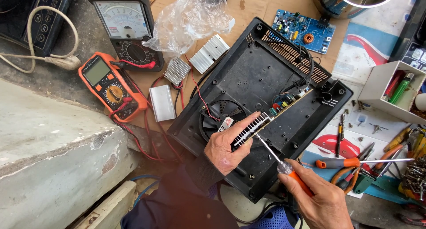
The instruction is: Disassembling or assembling an induction cooker by manipulating screws on the internal circuit board with a screwdriver.
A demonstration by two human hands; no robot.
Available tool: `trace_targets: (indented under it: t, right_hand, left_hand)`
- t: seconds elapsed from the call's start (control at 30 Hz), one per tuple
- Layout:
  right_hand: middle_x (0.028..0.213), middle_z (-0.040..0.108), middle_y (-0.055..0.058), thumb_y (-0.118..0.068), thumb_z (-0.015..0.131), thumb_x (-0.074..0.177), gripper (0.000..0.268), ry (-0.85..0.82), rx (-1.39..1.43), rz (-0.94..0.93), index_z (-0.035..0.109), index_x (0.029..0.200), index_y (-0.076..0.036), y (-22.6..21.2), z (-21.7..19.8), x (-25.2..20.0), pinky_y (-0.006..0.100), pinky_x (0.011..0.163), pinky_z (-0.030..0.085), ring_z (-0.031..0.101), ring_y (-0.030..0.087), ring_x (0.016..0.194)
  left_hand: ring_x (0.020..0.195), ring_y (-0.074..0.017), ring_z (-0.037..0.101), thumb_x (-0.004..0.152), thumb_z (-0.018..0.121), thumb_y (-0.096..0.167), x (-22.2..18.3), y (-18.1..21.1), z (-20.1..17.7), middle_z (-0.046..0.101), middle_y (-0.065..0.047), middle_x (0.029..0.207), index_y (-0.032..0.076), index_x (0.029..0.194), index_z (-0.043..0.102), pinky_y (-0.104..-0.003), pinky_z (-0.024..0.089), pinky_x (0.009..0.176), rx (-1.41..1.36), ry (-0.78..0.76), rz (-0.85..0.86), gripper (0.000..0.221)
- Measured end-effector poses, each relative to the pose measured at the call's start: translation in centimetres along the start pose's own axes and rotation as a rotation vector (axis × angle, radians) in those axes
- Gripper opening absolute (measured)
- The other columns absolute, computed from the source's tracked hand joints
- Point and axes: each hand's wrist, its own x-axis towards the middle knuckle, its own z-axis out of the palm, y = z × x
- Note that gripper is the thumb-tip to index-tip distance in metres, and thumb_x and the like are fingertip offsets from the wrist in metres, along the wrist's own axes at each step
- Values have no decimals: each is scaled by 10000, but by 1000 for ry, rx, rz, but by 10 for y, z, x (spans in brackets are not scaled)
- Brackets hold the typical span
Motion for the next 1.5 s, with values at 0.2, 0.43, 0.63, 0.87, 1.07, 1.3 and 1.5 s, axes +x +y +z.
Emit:
trace_targets:
  t: [0.2, 0.43, 0.63, 0.87, 1.07, 1.3, 1.5]
  right_hand:
    - [838, 962, 111, -171, 909, 803, 436, -27, 15, 93, 889, 1225, -64, -8, -3, 1, 306, 516, 637, 822, 155, 603]
    - [788, 956, 121, -186, 913, 803, 432, -45, 23, 123, 902, 1220, -73, -12, -5, 2, 319, 495, 605, 795, 165, 574]
    - [780, 954, 113, -173, 913, 816, 435, -63, 52, 165, 909, 1242, -84, -17, -8, 2, 318, 531, 609, 798, 167, 607]
    - [786, 949, 150, -177, 915, 826, 443, -78, 73, 241, 910, 1255, -64, -22, -9, 2, 326, 518, 565, 763, 195, 591]
    - [782, 939, 166, -172, 925, 822, 439, -74, 80, 271, 918, 1247, -63, -21, -8, 4, 333, 523, 551, 744, 209, 593]
    - [745, 891, 179, -153, 925, 844, 415, -89, 123, 314, 932, 1245, -46, -21, -9, 5, 328, 518, 500, 693, 219, 588]
    - [854, 930, 159, -282, 851, 936, 405, -209, -17, 435, 905, 1296, -105, -50, -27, 7, 314, 613, 515, 747, 222, 684]
  left_hand:
    - [622, -97, 570, 899, 707, 17, 0, -4, 0, 785, 1, 921, 222, 1582, 606, -262, 533, 606, 36, -1, 0, 720]
    - [642, -97, 554, 895, 702, 20, -1, -6, 1, 786, -8, 927, 209, 1580, 616, -255, 523, 625, 9, 1, -12, 716]
    - [634, -103, 565, 899, 710, 16, -1, -4, 0, 770, -10, 899, 215, 1585, 607, -265, 532, 616, 29, -6, -15, 722]
    - [659, -98, 566, 903, 687, 16, -1, -5, 0, 782, -5, 960, 195, 1592, 599, -253, 529, 651, 4, -11, 7, 718]
    - [667, -91, 594, 903, 680, 1, 0, -4, -1, 818, -7, 1065, 181, 1583, 600, -245, 547, 649, -14, -10, 11, 708]
    - [718, -99, 631, 913, 678, 6, 0, 0, -2, 821, -22, 1088, 170, 1581, 597, -248, 568, 699, -2, -9, 13, 692]
    - [694, -121, 623, 933, 674, 18, 0, -7, -3, 796, -41, 1184, 146, 1592, 567, -269, 574, 686, -39, -18, -1, 680]
